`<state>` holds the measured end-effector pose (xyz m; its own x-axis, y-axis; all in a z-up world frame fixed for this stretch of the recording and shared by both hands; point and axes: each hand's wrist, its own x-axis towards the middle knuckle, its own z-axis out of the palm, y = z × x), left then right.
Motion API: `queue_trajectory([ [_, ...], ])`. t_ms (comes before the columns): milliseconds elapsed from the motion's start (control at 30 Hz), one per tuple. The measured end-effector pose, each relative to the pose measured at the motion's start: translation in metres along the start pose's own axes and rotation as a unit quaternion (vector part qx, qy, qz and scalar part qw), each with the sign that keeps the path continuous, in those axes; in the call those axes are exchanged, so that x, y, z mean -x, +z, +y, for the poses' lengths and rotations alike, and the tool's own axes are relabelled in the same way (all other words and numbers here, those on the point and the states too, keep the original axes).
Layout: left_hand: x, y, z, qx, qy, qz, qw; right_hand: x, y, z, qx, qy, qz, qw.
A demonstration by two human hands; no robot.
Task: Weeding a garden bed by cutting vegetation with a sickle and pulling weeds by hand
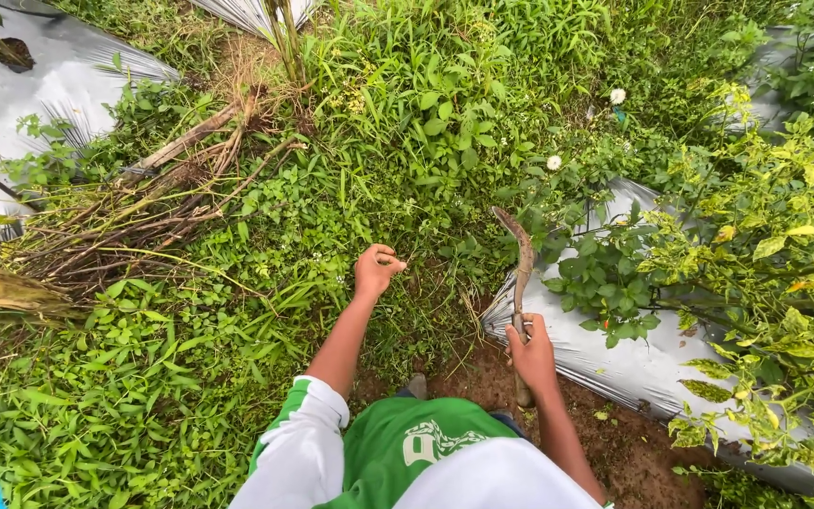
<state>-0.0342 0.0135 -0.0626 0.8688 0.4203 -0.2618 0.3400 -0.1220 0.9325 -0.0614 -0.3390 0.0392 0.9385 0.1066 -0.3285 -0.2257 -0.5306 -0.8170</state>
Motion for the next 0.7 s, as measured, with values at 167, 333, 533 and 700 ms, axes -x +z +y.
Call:
queue_trajectory([
  [167,0.015,-0.006,0.018,0.022,-0.015,0.012,1.000,0.005,0.003,-0.011,0.009,-0.003,-0.017,1.000],
  [333,0.014,-0.008,0.028,0.002,-0.015,0.021,1.000,0.013,0.003,-0.034,0.001,-0.010,-0.027,1.000],
  [533,0.035,-0.013,0.064,-0.016,-0.024,0.010,1.000,0.017,-0.002,-0.038,-0.038,-0.009,-0.008,0.999],
  [700,0.048,-0.018,0.087,-0.043,0.001,-0.013,0.999,0.015,-0.007,-0.036,-0.121,-0.020,-0.007,0.992],
])
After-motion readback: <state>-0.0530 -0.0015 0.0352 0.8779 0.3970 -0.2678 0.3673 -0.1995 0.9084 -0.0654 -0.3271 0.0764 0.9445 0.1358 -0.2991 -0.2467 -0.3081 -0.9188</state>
